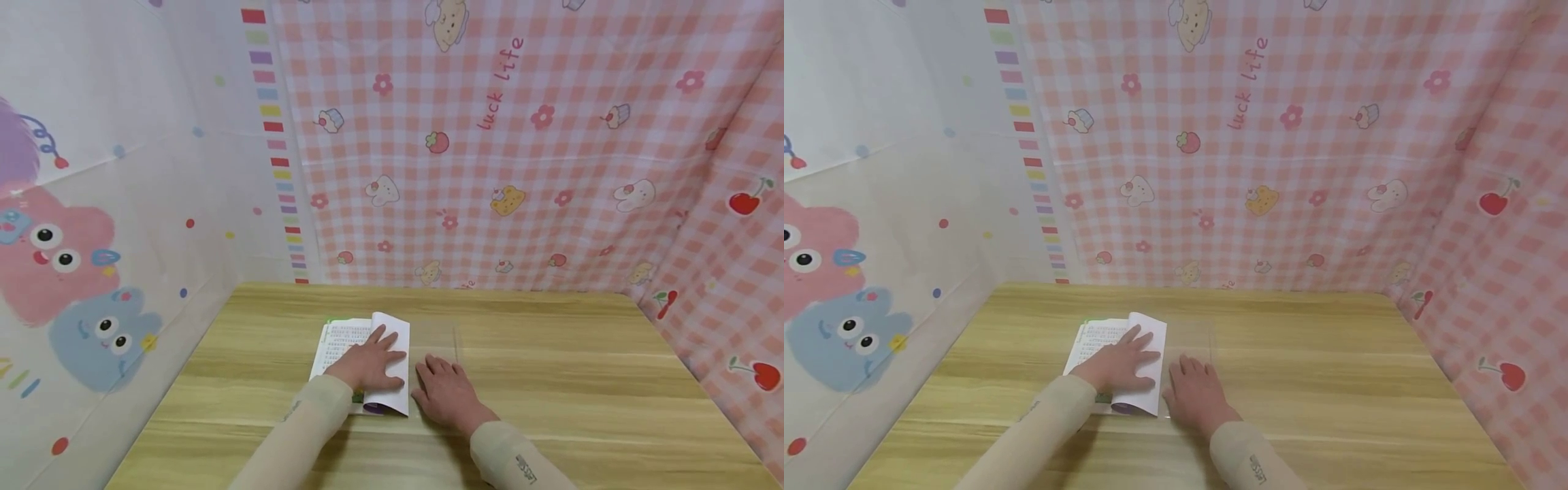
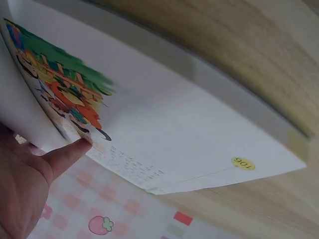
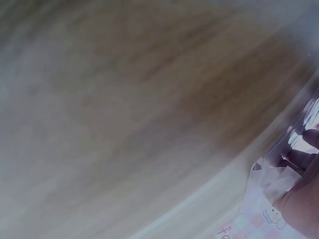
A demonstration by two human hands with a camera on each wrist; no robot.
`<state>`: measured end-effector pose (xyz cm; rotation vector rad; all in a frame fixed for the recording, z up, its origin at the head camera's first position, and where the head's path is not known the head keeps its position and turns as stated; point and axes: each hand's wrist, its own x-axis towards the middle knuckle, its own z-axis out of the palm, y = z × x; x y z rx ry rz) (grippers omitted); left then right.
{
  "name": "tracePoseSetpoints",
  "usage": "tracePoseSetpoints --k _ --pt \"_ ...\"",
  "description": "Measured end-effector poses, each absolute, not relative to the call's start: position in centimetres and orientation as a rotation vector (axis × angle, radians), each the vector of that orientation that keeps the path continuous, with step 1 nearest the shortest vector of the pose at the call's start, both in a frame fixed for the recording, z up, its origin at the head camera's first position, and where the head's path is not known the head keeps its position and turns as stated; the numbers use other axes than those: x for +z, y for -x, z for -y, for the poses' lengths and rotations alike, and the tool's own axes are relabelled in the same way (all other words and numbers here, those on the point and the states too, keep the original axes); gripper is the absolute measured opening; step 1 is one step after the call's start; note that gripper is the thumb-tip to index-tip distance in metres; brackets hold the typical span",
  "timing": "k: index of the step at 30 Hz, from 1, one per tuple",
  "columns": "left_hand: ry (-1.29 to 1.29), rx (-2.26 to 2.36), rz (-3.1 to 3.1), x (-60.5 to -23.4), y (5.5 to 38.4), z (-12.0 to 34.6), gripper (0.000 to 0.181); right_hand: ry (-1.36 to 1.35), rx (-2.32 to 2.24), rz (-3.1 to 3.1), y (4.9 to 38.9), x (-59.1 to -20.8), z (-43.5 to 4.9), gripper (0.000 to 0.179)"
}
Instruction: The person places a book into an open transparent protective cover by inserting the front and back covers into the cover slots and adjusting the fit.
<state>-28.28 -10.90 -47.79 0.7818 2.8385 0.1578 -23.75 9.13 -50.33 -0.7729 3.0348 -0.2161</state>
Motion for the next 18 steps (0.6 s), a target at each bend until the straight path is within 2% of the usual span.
tracePoseSetpoints --k 10,18 --pt "-0.784 0.165 -2.84 -47.7 28.0 10.7 0.063 0.798 -0.391 -3.152 24.8 -50.5 -8.7 0.043" --pt "-0.78 0.18 -2.843 -47.7 27.8 10.8 0.062 0.5 -0.543 -3.151 26.4 -49.8 -9.1 0.049"
